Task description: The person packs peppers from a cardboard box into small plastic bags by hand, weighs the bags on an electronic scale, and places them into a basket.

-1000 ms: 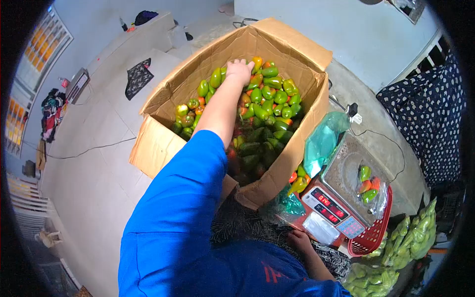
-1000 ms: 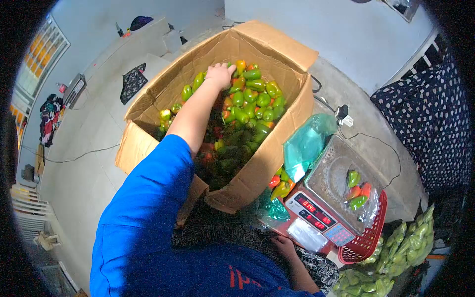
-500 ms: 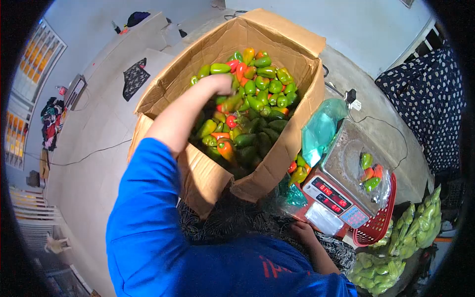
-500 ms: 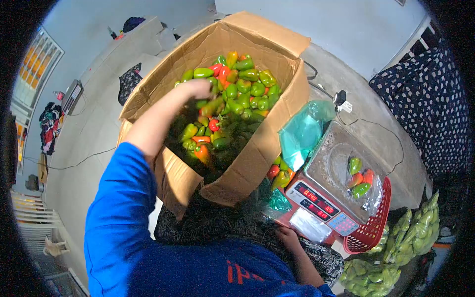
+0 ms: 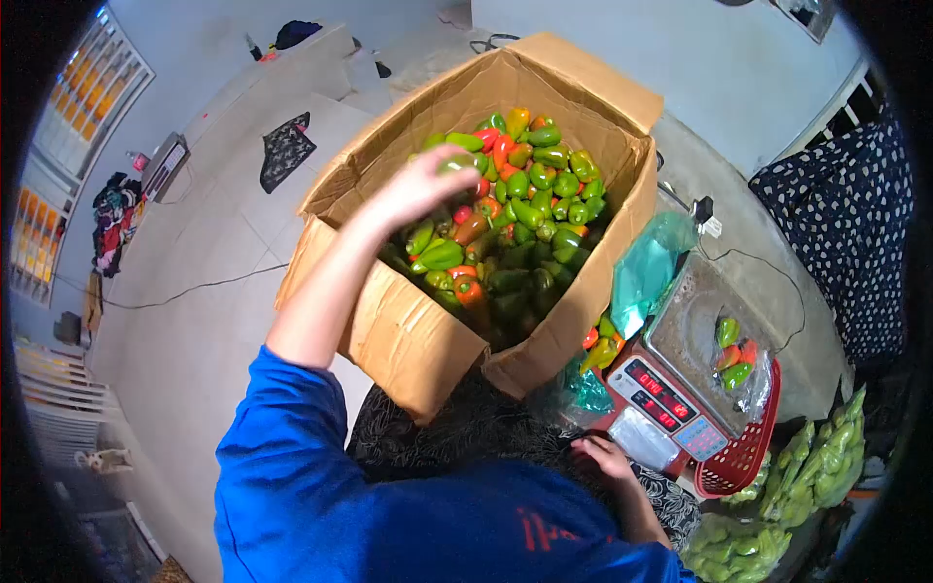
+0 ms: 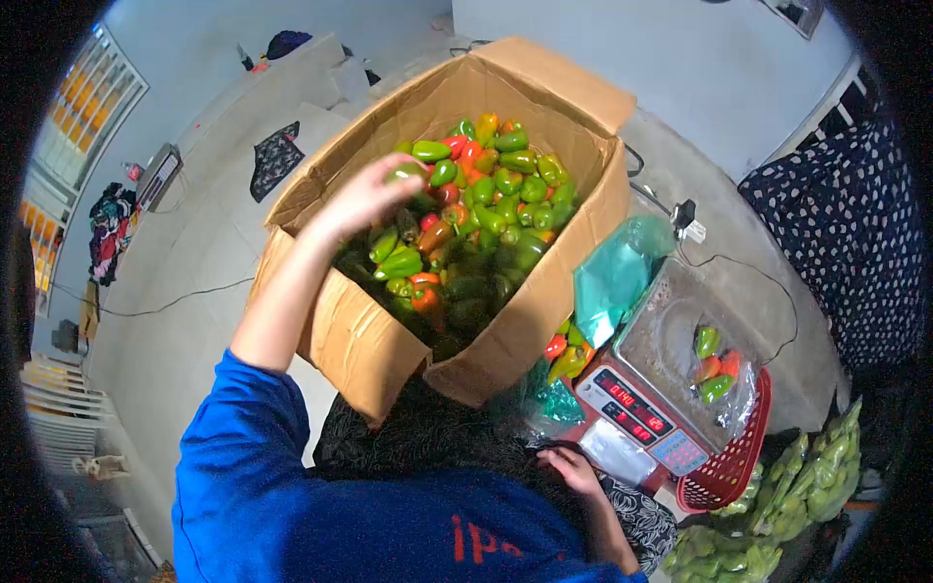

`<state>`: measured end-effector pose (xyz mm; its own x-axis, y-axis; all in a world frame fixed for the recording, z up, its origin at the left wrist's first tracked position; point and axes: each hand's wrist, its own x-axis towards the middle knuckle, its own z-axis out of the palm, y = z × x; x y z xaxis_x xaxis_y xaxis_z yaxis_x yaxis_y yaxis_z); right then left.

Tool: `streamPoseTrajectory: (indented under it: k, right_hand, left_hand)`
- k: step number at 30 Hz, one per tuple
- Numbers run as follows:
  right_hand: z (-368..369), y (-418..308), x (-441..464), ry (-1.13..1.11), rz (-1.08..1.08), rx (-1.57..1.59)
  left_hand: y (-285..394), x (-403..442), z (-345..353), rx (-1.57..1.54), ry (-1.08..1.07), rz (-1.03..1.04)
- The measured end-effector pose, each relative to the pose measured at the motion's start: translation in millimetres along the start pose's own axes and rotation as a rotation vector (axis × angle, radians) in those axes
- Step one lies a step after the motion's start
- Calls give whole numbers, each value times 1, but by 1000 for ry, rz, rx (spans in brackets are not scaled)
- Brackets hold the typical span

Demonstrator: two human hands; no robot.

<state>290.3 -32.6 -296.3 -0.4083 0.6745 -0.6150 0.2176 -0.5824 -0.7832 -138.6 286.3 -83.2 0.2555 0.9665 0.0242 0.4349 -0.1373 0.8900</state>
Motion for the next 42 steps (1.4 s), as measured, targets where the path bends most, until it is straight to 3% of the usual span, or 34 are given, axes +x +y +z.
streamPoseTrajectory:
  k: [3, 5, 8, 9, 11, 13, 15, 16, 17, 21, 23, 25, 28, 31, 33, 34, 37, 42]
  right_hand:
    - [26, -81, -17, -151, -103, 753]
    - [47, -134, -29, -116, -143, 1006]
    - [52, -133, -38, -208, -131, 1190]
    - [53, -123, -41, -205, -101, 1206]
    - [46, -83, -39, -288, -90, 1042]
    - [45, -127, -58, -82, -114, 823]
    - [27, -163, -64, 360, -210, 362]
    - [5, -163, -58, 580, -384, -49]
    - [-18, -162, -50, 792, -542, -478]
    - [-74, -187, -34, 1185, -559, -875]
    - [-101, -181, -21, 1156, -528, -1127]
    - [-117, -157, -6, 1044, -343, -1370]
    - [-103, -174, -16, 1094, -449, -1249]
    - [-89, -219, -76, 1405, -711, -1226]
    - [-82, -239, -111, 1575, -1208, -733]
    - [-78, -246, -140, 1784, -1116, -961]
    - [-69, -253, -178, 2006, -1139, -946]
    - [-54, -254, -184, 2010, -1185, -934]
  left_hand:
    - [42, -42, 86, 76, -254, 540]
    - [116, -90, 113, 224, -664, 216]
    - [121, -108, 147, 264, -702, 500]
    - [118, -105, 149, 257, -623, 538]
    - [102, -94, 142, 246, -469, 600]
    - [80, -78, 129, 248, -140, 769]
    - [51, -66, 129, 74, -69, 331]
    - [46, -60, 130, -101, -65, 96]
    - [42, -52, 127, -300, -90, 0]
    - [31, -38, 133, -227, -56, 79]
    - [24, -38, 136, -208, -55, 118]
    - [22, -37, 132, -144, -93, 101]
    - [22, -34, 132, -186, -86, 74]
    - [26, -36, 132, -240, -88, 24]
    - [29, -37, 132, -266, -111, 11]
    - [28, -37, 133, -284, -104, 16]
    - [29, -36, 132, -296, -87, 32]
    - [23, -35, 131, -277, -93, 44]
